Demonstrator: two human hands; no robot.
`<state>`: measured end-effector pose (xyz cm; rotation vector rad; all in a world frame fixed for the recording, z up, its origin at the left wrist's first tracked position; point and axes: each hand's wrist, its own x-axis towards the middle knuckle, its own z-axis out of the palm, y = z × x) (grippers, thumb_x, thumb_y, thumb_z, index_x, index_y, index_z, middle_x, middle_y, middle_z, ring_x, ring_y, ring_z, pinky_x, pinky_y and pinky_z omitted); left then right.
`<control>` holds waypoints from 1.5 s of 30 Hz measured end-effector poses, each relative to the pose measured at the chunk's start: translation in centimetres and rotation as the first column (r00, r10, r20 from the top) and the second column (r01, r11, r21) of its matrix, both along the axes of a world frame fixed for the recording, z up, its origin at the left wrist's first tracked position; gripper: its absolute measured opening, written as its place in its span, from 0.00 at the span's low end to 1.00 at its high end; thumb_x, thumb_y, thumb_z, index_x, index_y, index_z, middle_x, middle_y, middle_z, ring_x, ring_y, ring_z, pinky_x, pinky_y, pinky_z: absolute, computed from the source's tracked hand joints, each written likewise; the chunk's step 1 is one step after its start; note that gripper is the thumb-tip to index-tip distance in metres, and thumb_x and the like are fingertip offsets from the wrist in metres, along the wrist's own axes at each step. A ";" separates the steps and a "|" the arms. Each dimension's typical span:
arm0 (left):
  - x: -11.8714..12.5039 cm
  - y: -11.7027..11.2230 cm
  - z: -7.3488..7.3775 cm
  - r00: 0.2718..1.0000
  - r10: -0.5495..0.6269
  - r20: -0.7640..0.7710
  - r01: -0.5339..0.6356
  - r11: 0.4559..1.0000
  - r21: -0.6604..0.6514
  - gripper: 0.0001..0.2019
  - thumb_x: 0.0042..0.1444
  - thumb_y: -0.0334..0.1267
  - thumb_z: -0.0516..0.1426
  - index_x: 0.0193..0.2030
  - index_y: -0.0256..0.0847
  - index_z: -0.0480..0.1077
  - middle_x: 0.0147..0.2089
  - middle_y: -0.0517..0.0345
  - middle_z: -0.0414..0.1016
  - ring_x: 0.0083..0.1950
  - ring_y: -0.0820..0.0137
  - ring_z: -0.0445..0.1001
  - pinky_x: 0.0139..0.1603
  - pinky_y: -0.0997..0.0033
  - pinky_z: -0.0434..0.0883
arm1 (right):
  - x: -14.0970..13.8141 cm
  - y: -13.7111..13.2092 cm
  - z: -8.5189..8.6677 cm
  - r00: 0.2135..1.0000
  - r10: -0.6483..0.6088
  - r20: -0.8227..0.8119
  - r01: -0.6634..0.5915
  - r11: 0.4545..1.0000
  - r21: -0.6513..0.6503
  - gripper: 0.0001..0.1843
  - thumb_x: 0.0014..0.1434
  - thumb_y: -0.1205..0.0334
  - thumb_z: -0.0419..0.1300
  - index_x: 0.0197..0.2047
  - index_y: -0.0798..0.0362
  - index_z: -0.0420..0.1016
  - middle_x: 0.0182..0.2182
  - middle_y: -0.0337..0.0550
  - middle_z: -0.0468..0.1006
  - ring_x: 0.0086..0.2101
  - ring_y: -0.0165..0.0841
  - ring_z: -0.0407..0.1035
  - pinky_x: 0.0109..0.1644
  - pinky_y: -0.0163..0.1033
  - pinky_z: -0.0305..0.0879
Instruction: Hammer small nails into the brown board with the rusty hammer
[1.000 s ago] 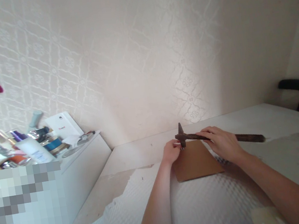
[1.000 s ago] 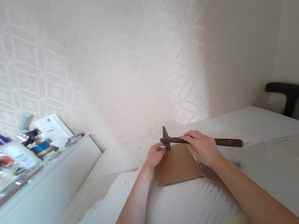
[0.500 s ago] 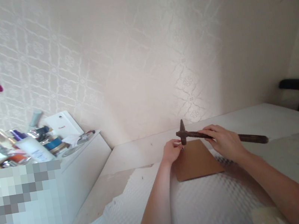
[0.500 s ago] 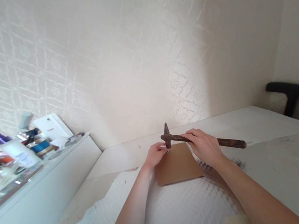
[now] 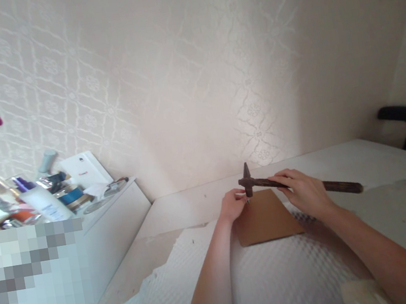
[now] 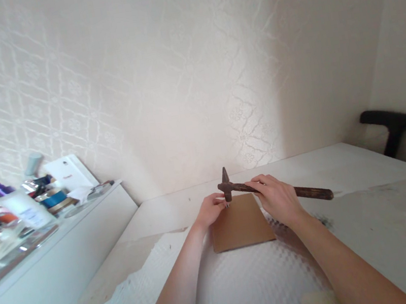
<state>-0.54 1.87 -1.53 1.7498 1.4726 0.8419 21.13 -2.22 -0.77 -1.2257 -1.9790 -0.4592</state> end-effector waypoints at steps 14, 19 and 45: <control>0.1 0.0 0.2 1.000 -0.011 0.001 0.011 1.000 -0.024 0.13 0.50 0.31 0.58 0.45 0.36 0.73 0.38 0.52 0.79 0.41 0.67 0.76 0.47 0.69 0.69 | -0.2 -0.2 0.1 0.999 -0.007 0.032 0.007 1.000 0.018 0.16 0.58 0.69 0.54 0.46 0.46 0.75 0.41 0.40 0.77 0.39 0.32 0.70 0.33 0.35 0.66; 0.1 -0.1 0.2 1.000 0.001 -0.002 -0.001 1.000 -0.032 0.14 0.50 0.32 0.59 0.45 0.37 0.73 0.37 0.53 0.79 0.41 0.67 0.76 0.47 0.69 0.69 | -0.1 -0.1 0.1 1.000 -0.017 0.022 0.016 0.999 0.049 0.16 0.59 0.69 0.53 0.47 0.46 0.75 0.41 0.40 0.77 0.39 0.33 0.70 0.34 0.36 0.67; -0.1 -0.1 0.4 0.997 -0.062 -0.046 0.062 0.998 0.002 0.13 0.48 0.29 0.56 0.41 0.38 0.74 0.36 0.57 0.79 0.40 0.67 0.74 0.45 0.70 0.69 | -0.5 0.2 -0.1 0.997 0.066 0.040 -0.069 0.994 0.089 0.17 0.59 0.70 0.52 0.46 0.46 0.76 0.39 0.40 0.77 0.39 0.32 0.70 0.37 0.35 0.67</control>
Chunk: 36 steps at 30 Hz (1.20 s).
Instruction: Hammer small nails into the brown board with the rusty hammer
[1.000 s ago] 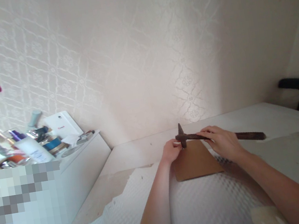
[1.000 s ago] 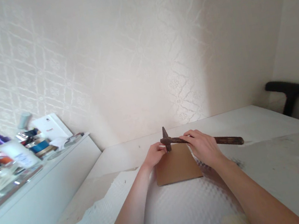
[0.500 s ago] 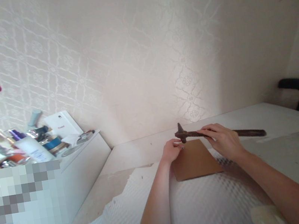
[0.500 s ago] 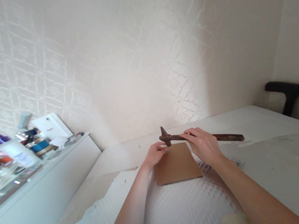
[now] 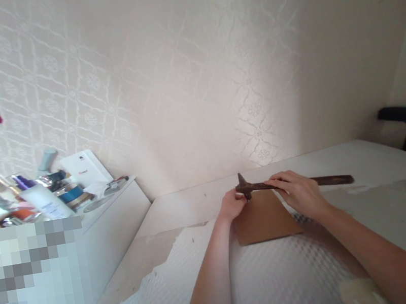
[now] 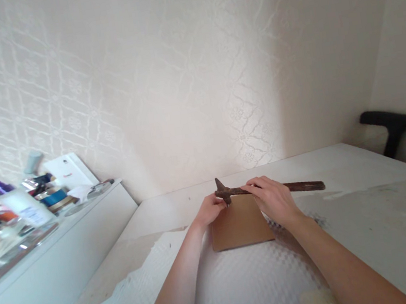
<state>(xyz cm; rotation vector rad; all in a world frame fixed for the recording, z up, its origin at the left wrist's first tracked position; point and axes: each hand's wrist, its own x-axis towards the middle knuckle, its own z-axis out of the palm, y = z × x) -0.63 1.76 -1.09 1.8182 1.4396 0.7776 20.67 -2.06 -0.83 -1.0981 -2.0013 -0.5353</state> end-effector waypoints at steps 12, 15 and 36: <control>-0.2 0.1 0.1 1.000 -0.031 0.003 0.030 0.999 0.013 0.13 0.48 0.28 0.55 0.41 0.36 0.75 0.37 0.54 0.79 0.41 0.66 0.75 0.46 0.69 0.68 | 0.0 -0.2 0.2 1.000 0.000 -0.006 0.000 1.000 0.006 0.17 0.60 0.69 0.51 0.46 0.46 0.76 0.40 0.40 0.77 0.39 0.32 0.69 0.37 0.35 0.66; -0.2 0.1 0.2 0.999 -0.049 0.020 0.049 0.998 0.026 0.15 0.49 0.27 0.53 0.42 0.35 0.74 0.39 0.53 0.79 0.42 0.66 0.75 0.44 0.70 0.69 | -0.1 -0.2 0.2 1.000 0.000 -0.011 0.000 1.000 0.006 0.16 0.59 0.69 0.51 0.45 0.47 0.76 0.40 0.40 0.77 0.39 0.32 0.69 0.38 0.35 0.66; -0.5 0.2 0.1 0.999 -0.014 0.044 0.015 1.000 -0.006 0.14 0.50 0.29 0.54 0.44 0.36 0.74 0.41 0.53 0.79 0.43 0.65 0.74 0.49 0.67 0.67 | -0.1 -0.3 0.3 0.999 0.024 -0.046 -0.025 0.999 -0.035 0.17 0.57 0.72 0.54 0.45 0.47 0.77 0.39 0.40 0.77 0.39 0.31 0.70 0.38 0.34 0.67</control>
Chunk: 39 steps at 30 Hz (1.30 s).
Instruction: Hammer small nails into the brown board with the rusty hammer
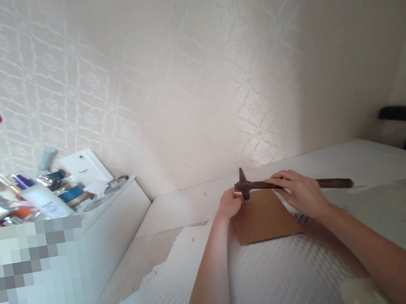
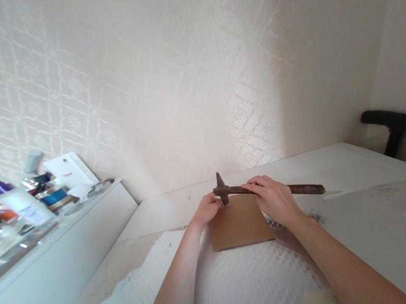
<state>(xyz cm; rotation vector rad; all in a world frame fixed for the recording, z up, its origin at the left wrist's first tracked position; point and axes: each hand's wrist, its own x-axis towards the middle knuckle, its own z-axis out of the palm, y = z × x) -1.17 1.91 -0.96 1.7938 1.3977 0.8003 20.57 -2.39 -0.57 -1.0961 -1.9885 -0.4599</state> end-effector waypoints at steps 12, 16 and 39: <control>0.0 0.2 -0.3 0.999 0.043 0.026 -0.043 0.999 -0.023 0.15 0.50 0.32 0.57 0.45 0.37 0.74 0.39 0.53 0.79 0.43 0.66 0.75 0.49 0.68 0.67 | 0.0 0.1 -0.2 0.999 -0.041 -0.032 0.042 0.999 0.027 0.15 0.59 0.69 0.54 0.46 0.47 0.76 0.40 0.39 0.77 0.40 0.31 0.69 0.37 0.34 0.66; 0.0 0.1 -0.2 0.999 0.045 0.020 -0.045 0.999 -0.014 0.15 0.49 0.32 0.57 0.45 0.37 0.74 0.40 0.53 0.79 0.43 0.66 0.74 0.50 0.67 0.67 | 0.0 0.2 -0.3 0.999 -0.049 0.001 0.049 0.999 0.018 0.14 0.59 0.69 0.54 0.45 0.47 0.76 0.39 0.39 0.77 0.39 0.31 0.69 0.36 0.34 0.66; -0.1 0.1 0.0 0.997 0.029 -0.075 -0.026 0.999 0.036 0.16 0.48 0.26 0.51 0.42 0.35 0.74 0.38 0.53 0.78 0.42 0.66 0.74 0.45 0.70 0.68 | -0.7 0.1 -0.3 1.000 0.001 0.028 -0.001 1.000 0.004 0.19 0.57 0.72 0.52 0.48 0.47 0.75 0.42 0.41 0.77 0.40 0.33 0.69 0.39 0.37 0.67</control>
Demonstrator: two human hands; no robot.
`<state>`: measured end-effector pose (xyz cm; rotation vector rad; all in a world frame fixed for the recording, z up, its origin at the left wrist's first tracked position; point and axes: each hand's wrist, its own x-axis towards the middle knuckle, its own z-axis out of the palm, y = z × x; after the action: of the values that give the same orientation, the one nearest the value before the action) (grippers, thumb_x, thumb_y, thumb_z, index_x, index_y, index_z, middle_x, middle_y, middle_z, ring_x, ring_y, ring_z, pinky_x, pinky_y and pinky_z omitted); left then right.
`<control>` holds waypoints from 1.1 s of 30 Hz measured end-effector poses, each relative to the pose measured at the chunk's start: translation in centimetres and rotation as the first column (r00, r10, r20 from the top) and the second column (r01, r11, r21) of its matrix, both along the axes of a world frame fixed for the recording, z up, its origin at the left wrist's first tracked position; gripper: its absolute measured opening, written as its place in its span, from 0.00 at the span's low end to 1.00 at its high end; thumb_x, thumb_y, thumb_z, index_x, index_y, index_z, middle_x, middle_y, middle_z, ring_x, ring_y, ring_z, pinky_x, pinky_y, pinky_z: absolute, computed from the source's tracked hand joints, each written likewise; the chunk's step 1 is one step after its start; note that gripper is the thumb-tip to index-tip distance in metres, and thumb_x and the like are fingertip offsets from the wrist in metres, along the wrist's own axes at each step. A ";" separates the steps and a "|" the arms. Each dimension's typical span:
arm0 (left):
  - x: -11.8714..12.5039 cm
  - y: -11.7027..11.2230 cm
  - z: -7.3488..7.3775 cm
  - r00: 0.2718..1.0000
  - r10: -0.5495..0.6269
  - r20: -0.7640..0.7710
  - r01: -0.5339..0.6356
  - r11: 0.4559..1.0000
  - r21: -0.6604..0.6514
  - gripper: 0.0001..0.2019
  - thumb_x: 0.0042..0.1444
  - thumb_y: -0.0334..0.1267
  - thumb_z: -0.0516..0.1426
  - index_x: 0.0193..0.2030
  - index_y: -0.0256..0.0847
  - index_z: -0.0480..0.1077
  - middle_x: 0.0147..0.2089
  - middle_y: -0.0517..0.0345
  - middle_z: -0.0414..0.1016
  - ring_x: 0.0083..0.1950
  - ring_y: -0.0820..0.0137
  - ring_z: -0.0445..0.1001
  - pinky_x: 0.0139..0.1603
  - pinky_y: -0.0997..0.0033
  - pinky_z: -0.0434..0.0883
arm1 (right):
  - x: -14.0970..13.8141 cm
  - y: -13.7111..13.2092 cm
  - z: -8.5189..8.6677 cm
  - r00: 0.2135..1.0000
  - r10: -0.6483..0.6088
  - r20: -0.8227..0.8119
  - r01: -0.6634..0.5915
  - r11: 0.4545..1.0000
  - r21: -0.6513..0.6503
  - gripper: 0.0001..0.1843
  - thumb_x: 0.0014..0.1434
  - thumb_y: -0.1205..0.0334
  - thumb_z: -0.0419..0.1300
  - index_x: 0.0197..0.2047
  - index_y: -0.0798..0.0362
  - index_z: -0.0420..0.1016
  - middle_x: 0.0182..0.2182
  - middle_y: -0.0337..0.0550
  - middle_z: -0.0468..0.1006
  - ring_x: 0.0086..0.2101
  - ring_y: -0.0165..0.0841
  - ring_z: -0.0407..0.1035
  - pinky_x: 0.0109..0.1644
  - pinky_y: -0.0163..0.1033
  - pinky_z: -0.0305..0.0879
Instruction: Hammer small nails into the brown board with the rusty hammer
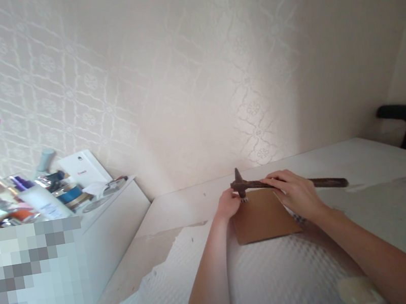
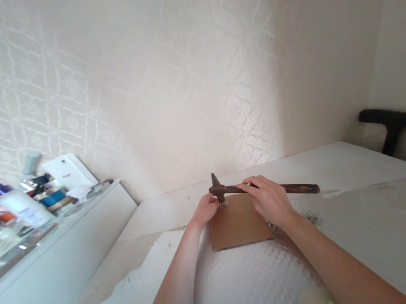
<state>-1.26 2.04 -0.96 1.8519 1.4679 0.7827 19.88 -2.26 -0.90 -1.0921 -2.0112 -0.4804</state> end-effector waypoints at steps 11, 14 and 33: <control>0.0 -0.1 0.1 0.999 0.007 0.036 -0.006 0.999 -0.031 0.16 0.49 0.30 0.55 0.45 0.38 0.74 0.40 0.53 0.79 0.42 0.65 0.75 0.49 0.67 0.68 | 0.4 0.0 0.1 1.000 -0.017 0.010 0.017 0.999 0.027 0.20 0.57 0.74 0.52 0.47 0.48 0.75 0.41 0.41 0.76 0.40 0.33 0.68 0.40 0.36 0.65; 0.0 -0.2 0.1 0.999 0.007 0.038 -0.006 1.000 -0.030 0.15 0.49 0.30 0.55 0.45 0.37 0.74 0.40 0.53 0.79 0.42 0.65 0.75 0.47 0.67 0.68 | 0.5 0.1 0.1 0.999 -0.008 0.032 0.007 1.000 0.026 0.19 0.56 0.74 0.52 0.46 0.48 0.76 0.41 0.41 0.77 0.39 0.33 0.68 0.39 0.36 0.65; -0.1 -0.1 -0.1 0.999 0.020 0.037 -0.019 0.999 -0.032 0.15 0.50 0.30 0.55 0.45 0.36 0.73 0.38 0.52 0.79 0.41 0.66 0.75 0.45 0.69 0.69 | 0.4 0.1 0.2 1.000 -0.025 -0.013 0.025 0.999 0.021 0.18 0.57 0.72 0.52 0.47 0.47 0.75 0.41 0.41 0.77 0.41 0.33 0.69 0.40 0.37 0.67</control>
<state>-1.32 1.94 -1.05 1.7925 1.4684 0.7947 20.27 -2.20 -0.72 -1.1060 -1.9795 -0.5049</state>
